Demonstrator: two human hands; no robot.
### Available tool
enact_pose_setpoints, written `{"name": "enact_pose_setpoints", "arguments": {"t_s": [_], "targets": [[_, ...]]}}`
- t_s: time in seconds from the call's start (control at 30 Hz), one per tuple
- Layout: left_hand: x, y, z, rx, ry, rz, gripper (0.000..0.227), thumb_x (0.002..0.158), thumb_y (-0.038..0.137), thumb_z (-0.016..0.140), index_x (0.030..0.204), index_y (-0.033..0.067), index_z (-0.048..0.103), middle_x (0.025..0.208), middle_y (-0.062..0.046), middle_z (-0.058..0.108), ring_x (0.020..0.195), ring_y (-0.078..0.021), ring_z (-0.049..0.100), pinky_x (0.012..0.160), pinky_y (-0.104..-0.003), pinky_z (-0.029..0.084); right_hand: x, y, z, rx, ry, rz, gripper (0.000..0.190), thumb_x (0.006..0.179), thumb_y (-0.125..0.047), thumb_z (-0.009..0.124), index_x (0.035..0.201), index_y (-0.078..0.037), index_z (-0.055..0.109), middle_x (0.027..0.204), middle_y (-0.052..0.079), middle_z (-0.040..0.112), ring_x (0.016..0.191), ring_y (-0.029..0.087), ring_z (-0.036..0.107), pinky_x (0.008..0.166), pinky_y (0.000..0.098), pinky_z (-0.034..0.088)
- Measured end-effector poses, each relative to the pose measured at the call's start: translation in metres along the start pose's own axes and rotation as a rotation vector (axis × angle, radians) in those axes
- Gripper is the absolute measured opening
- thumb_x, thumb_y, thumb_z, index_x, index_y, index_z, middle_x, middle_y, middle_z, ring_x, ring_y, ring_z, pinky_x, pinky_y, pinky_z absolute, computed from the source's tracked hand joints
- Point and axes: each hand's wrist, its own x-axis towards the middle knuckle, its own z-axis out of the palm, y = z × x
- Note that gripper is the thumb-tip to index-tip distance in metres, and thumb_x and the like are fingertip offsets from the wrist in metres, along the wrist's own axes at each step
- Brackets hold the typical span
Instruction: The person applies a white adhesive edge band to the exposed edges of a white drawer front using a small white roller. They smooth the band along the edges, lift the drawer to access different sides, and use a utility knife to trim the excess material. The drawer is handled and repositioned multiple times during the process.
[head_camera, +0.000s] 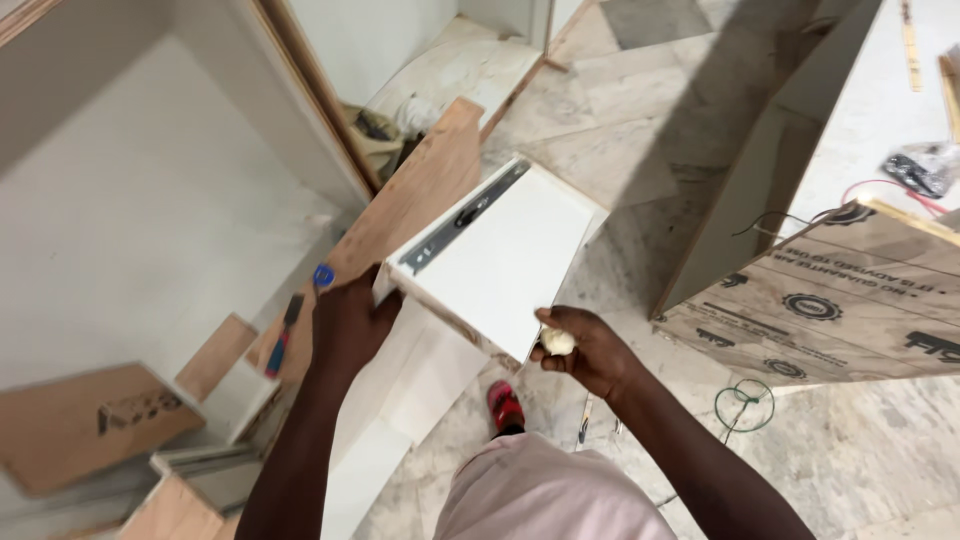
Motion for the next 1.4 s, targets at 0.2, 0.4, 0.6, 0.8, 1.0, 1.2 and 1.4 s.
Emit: {"name": "enact_pose_setpoints", "arguments": {"t_s": [0.2,0.4,0.6,0.8,1.0,1.2,1.4], "targets": [[0.07,0.014,0.036,-0.033,-0.008,0.054,0.04,0.092,0.033,0.07,0.125,0.0097,0.071,0.079,-0.018,0.073,0.07,-0.0343,0.072,0.061,-0.047,0.056,0.054,-0.032,-0.035,0.124,-0.018,0.018,0.035,0.092,-0.032,0.073,0.107,-0.001,0.066,0.081,0.01,0.072,0.071,0.017,0.071,0.059,0.0295,0.058],[0.147,0.039,0.071,0.051,-0.191,-0.109,0.043,0.091,0.036,0.07,0.127,0.0121,0.068,0.074,-0.019,0.073,0.072,-0.0361,0.073,0.067,-0.049,0.057,0.113,-0.074,-0.075,0.218,-0.03,0.108,0.032,0.092,-0.027,0.073,0.109,-0.001,0.065,0.085,0.009,0.071,0.072,0.017,0.071,0.057,0.0267,0.057],[0.227,0.034,0.139,0.032,-0.048,0.116,0.047,0.082,0.033,0.075,0.12,0.0061,0.069,0.091,-0.02,0.074,0.081,-0.042,0.07,0.069,-0.054,0.057,0.189,-0.1,-0.13,0.213,-0.002,0.206,0.031,0.093,-0.028,0.071,0.107,-0.001,0.065,0.083,0.009,0.069,0.069,0.017,0.069,0.054,0.0276,0.056],[0.302,0.035,0.221,0.117,-0.239,-0.047,0.047,0.085,0.036,0.074,0.126,0.0122,0.069,0.084,-0.018,0.075,0.079,-0.0385,0.072,0.07,-0.053,0.057,0.279,-0.122,-0.204,0.164,-0.002,0.334,0.028,0.095,-0.031,0.069,0.099,-0.005,0.062,0.076,0.012,0.068,0.059,0.021,0.066,0.05,0.0323,0.057],[0.372,0.03,0.305,0.102,-0.291,-0.022,0.045,0.086,0.032,0.074,0.125,0.0103,0.069,0.082,-0.018,0.073,0.077,-0.0368,0.072,0.069,-0.051,0.057,0.375,-0.138,-0.264,0.165,0.111,0.462,0.026,0.095,-0.032,0.07,0.099,-0.007,0.064,0.078,0.011,0.069,0.064,0.021,0.068,0.053,0.0327,0.058],[0.425,0.02,0.353,0.081,-0.362,-0.084,0.038,0.09,0.028,0.071,0.124,0.0106,0.068,0.084,-0.016,0.073,0.08,-0.0356,0.072,0.071,-0.051,0.056,0.462,-0.136,-0.308,0.086,0.214,0.506,0.025,0.094,-0.032,0.072,0.1,-0.009,0.064,0.081,0.008,0.067,0.067,0.02,0.066,0.056,0.0326,0.058],[0.472,0.005,0.401,0.095,-0.393,-0.153,0.027,0.089,0.025,0.07,0.114,0.0136,0.069,0.088,-0.014,0.074,0.083,-0.0352,0.072,0.073,-0.05,0.056,0.522,-0.15,-0.323,0.143,0.276,0.437,0.027,0.095,-0.03,0.071,0.106,-0.006,0.064,0.087,0.009,0.067,0.07,0.021,0.065,0.06,0.0334,0.059]]}}
